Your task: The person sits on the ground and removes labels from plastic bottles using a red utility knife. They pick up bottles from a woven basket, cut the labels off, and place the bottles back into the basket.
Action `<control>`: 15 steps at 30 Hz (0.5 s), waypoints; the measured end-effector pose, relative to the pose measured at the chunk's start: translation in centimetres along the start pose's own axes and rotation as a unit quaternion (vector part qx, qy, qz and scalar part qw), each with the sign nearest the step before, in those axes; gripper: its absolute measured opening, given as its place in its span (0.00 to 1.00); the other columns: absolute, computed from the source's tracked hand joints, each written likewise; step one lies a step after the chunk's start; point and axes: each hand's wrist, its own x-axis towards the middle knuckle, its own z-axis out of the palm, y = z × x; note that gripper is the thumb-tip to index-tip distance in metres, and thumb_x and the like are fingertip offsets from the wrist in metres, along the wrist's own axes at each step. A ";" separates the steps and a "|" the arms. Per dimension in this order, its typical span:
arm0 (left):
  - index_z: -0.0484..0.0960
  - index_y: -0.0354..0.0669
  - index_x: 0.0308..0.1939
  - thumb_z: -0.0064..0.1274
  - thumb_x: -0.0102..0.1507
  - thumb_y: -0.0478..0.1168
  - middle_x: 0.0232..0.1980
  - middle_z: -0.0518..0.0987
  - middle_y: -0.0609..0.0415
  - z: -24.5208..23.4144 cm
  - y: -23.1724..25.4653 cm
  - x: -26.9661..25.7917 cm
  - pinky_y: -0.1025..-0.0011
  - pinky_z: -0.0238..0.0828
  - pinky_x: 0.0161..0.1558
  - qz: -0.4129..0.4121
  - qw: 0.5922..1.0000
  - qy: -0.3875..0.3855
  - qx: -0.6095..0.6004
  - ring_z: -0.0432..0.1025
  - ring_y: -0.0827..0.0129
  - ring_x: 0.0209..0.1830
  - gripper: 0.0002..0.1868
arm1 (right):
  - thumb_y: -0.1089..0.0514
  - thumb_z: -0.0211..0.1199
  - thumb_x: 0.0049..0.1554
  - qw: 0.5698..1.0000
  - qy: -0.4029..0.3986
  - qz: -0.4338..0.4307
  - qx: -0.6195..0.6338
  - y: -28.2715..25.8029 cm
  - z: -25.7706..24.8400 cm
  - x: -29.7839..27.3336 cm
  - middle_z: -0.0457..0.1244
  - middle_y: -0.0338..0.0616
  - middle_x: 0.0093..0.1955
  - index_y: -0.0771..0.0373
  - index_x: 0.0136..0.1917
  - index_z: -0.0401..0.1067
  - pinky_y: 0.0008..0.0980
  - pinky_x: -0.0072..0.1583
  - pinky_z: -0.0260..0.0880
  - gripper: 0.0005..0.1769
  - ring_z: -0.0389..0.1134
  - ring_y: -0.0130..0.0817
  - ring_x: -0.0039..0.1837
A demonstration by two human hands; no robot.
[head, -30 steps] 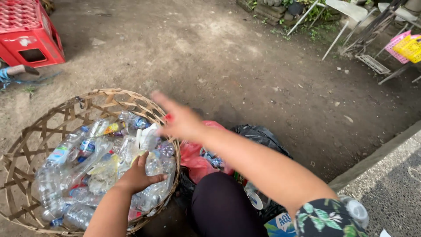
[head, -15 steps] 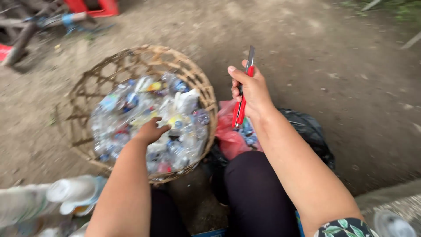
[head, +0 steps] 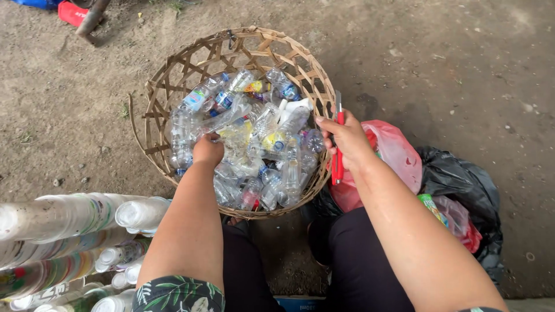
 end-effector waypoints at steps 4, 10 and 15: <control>0.80 0.58 0.61 0.46 0.61 0.51 0.60 0.81 0.46 -0.1 0.3 -0.3 0.58 0.67 0.67 0.006 0.993 -0.052 0.103 0.72 0.54 0.66 0.24 | 0.57 0.71 0.56 0.999 -0.013 0.012 -0.030 -0.6 -0.5 -0.3 0.58 0.43 0.29 0.64 0.71 0.55 0.22 0.22 0.53 0.37 0.58 0.27 0.24; 0.74 0.39 0.67 0.40 0.63 0.44 0.65 0.78 0.40 0.2 3.0 1.2 0.55 0.66 0.69 0.016 0.977 -0.108 0.181 0.70 0.51 0.68 0.29 | 0.59 0.68 0.57 0.997 -0.048 -0.008 -0.060 -2.4 0.6 -2.4 0.59 0.45 0.30 0.70 0.72 0.54 0.22 0.22 0.54 0.36 0.59 0.28 0.24; 0.69 0.40 0.72 0.43 0.63 0.46 0.65 0.77 0.41 2.3 5.8 7.5 0.54 0.68 0.67 0.051 0.970 -0.094 0.217 0.70 0.51 0.68 0.33 | 0.60 0.67 0.55 0.996 -0.060 0.005 -0.066 -3.5 0.9 -4.5 0.59 0.48 0.30 0.71 0.72 0.56 0.25 0.21 0.53 0.36 0.58 0.30 0.24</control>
